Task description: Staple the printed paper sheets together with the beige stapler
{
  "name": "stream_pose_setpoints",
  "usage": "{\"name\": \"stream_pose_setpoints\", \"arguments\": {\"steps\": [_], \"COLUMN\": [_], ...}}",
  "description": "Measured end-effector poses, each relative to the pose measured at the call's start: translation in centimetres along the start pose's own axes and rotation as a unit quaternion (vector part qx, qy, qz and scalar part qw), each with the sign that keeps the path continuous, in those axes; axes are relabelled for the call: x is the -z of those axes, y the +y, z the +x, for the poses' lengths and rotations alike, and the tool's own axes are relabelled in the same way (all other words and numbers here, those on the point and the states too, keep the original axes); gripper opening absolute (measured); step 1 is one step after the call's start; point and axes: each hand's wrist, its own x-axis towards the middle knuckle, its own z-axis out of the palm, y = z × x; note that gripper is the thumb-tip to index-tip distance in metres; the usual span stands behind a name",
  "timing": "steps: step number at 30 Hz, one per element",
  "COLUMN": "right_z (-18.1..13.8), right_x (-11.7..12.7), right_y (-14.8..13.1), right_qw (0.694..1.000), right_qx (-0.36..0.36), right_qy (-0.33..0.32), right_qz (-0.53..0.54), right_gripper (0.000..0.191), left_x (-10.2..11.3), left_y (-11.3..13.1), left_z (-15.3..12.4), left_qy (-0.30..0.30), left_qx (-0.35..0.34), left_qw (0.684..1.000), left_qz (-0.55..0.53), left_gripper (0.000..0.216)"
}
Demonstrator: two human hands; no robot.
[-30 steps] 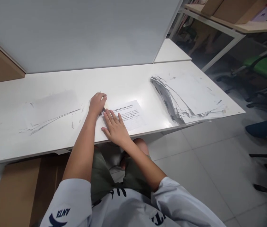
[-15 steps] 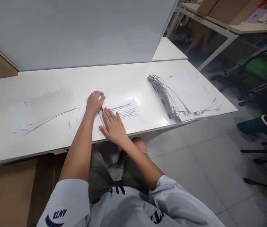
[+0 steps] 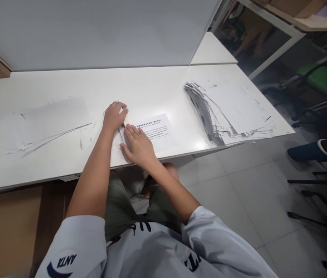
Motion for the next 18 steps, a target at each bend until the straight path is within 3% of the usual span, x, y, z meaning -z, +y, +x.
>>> {"name": "stream_pose_setpoints", "arguments": {"steps": [13, 18], "right_z": [-0.7, -4.6], "right_x": [-1.2, -0.2], "right_y": [-0.2, 0.2], "right_qw": [0.998, 0.986], "right_qx": [0.029, 0.101], "right_qy": [0.063, 0.13], "right_qz": [0.011, 0.039], "right_gripper": [0.059, 0.045], "left_x": [0.8, 0.9], "left_y": [-0.1, -0.2], "left_z": [-0.3, -0.4], "left_qy": [-0.003, 0.006], "left_qx": [0.014, 0.006], "left_qw": [1.0, 0.999], "left_qz": [-0.02, -0.032], "left_gripper": [0.02, 0.022]}}
